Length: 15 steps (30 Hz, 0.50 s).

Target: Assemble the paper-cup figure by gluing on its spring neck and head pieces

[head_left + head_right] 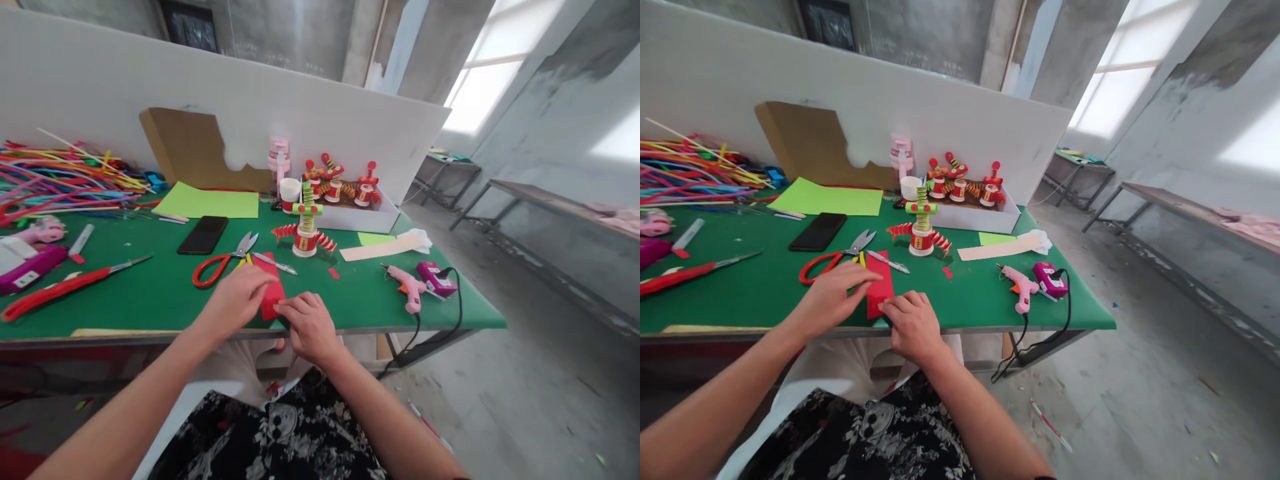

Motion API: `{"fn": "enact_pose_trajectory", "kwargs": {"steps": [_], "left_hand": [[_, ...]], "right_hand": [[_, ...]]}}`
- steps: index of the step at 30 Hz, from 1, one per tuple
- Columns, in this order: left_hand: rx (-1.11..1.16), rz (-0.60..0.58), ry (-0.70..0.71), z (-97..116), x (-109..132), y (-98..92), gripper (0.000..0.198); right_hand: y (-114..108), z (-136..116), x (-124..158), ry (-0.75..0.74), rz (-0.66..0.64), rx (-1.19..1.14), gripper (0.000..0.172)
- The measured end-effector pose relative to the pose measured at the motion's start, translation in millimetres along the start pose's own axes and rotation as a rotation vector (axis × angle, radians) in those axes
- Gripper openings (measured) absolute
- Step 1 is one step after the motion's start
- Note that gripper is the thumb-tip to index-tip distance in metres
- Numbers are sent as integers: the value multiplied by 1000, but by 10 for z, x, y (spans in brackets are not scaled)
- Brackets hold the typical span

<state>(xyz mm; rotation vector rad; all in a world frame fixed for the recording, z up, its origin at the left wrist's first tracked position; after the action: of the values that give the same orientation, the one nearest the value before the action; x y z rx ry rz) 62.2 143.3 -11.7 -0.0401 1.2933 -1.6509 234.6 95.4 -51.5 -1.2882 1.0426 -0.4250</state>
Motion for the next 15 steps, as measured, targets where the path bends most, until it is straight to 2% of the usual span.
{"fn": "enact_pose_trajectory", "kwargs": {"steps": [3,6,9,12,15], "left_hand": [[23,-9,24,192,284,35,37],[-61,1,-39,269,435,147,41],[-140,-16,-82,307,464,222,39],[-290,-44,-41,386,431,230,33],[-357,-89,-25,447,371,217,21]], "right_hand": [[-3,2,-12,1,8,2,41],[-4,-10,-20,11,34,-7,42],[-5,-26,1,37,46,-22,41],[-37,6,15,42,40,-51,40],[-106,145,-128,62,31,-151,38]]}}
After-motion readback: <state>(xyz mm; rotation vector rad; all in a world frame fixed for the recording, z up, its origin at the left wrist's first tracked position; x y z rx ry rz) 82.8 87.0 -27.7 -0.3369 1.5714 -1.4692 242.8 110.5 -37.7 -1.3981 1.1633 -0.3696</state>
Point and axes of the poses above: each hand's wrist, its own x-axis away from the middle knuckle, its own y-axis out of the palm, z = x × y, the point moved 2 cm from there along -x, towards the middle knuckle, and after that the axes turned 15 degrees about x, right-handed, at the moved point
